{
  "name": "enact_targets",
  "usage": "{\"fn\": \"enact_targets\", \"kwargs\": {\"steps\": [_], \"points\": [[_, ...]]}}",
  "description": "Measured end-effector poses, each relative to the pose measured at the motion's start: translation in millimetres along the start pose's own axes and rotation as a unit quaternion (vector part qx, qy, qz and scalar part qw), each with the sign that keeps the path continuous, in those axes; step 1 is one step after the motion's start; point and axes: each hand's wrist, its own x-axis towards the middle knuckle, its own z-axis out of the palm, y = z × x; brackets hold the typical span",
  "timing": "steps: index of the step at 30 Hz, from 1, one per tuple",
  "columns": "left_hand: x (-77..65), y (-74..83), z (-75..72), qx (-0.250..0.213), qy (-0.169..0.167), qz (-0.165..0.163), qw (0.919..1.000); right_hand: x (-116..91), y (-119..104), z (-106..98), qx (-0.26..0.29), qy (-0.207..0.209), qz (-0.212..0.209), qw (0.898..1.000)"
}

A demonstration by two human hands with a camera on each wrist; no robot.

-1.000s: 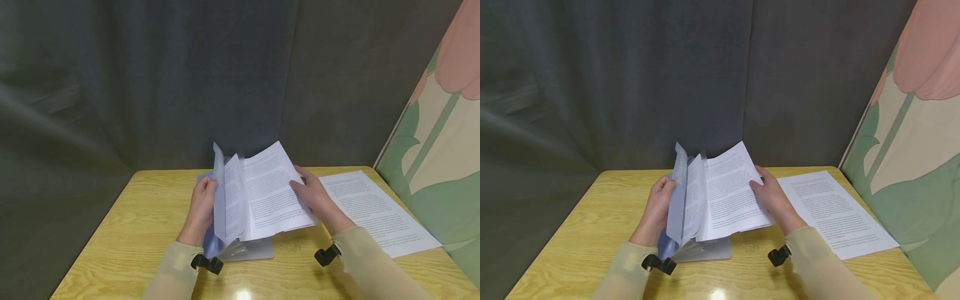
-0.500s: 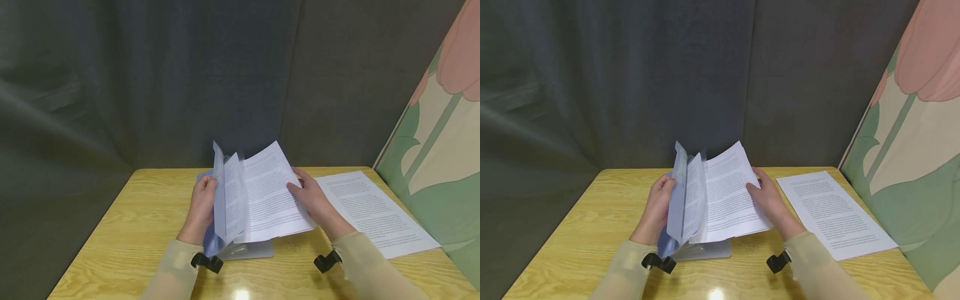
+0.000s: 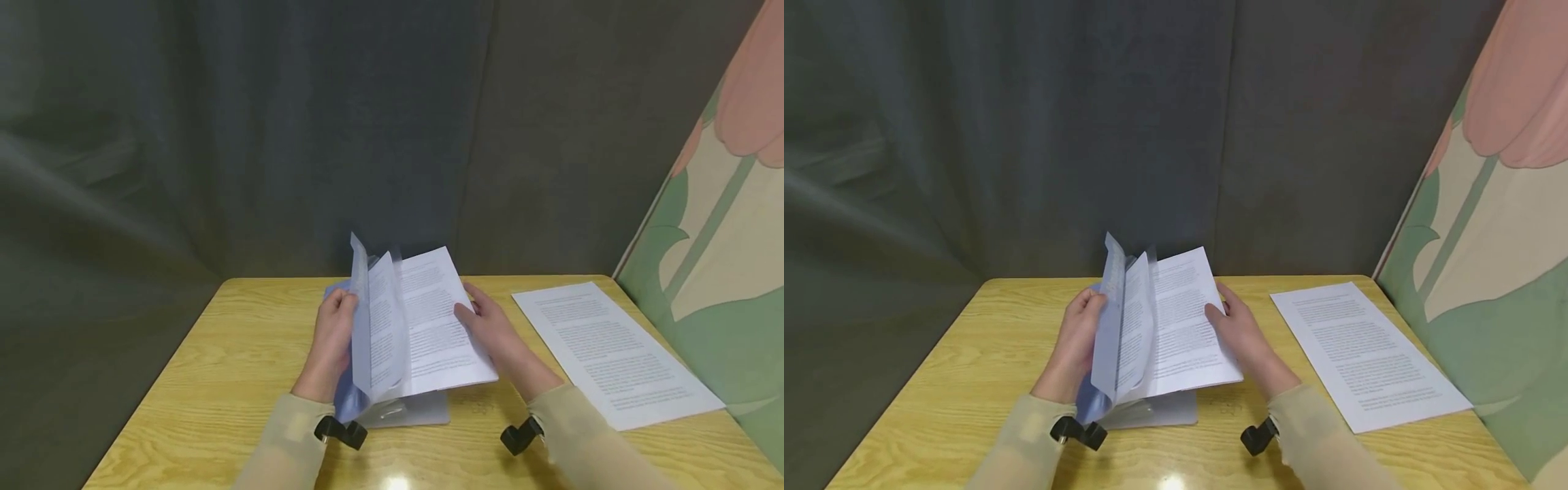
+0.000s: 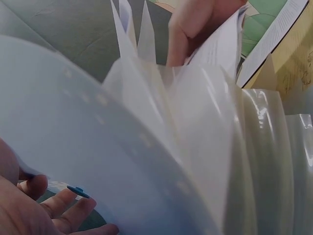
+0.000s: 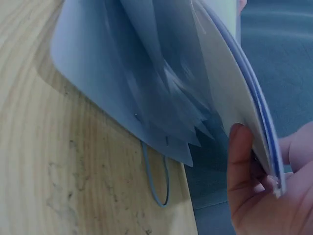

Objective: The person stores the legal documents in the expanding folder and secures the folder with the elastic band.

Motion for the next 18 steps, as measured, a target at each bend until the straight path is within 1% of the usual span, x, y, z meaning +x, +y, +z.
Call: {"fn": "enact_targets", "kwargs": {"steps": [3, 6, 9, 13, 18], "points": [[0.5, 0.5, -0.1, 0.002, 0.003, 0.006, 1.0, -2.8, 2.7, 0.4, 0.009, 0.005, -0.01, 1.0], [1.1, 0.8, 0.1, 0.002, 0.003, 0.008, 1.0, -4.5, 5.5, 1.8, 0.023, -0.001, -0.022, 0.999], [2.1, 0.3, -0.1, 0.001, 0.004, 0.006, 1.0, -4.4, 8.2, 7.1, 0.058, -0.009, -0.027, 0.998], [2.4, -0.7, -0.3, 0.0, 0.007, 0.003, 1.0, -4.2, 11.3, 16.7, 0.062, -0.005, -0.032, 0.998], [1.8, -2.7, 1.2, -0.004, 0.005, 0.005, 1.0, -6.8, 13.2, 22.8, 0.048, 0.0, -0.043, 0.998]]}}
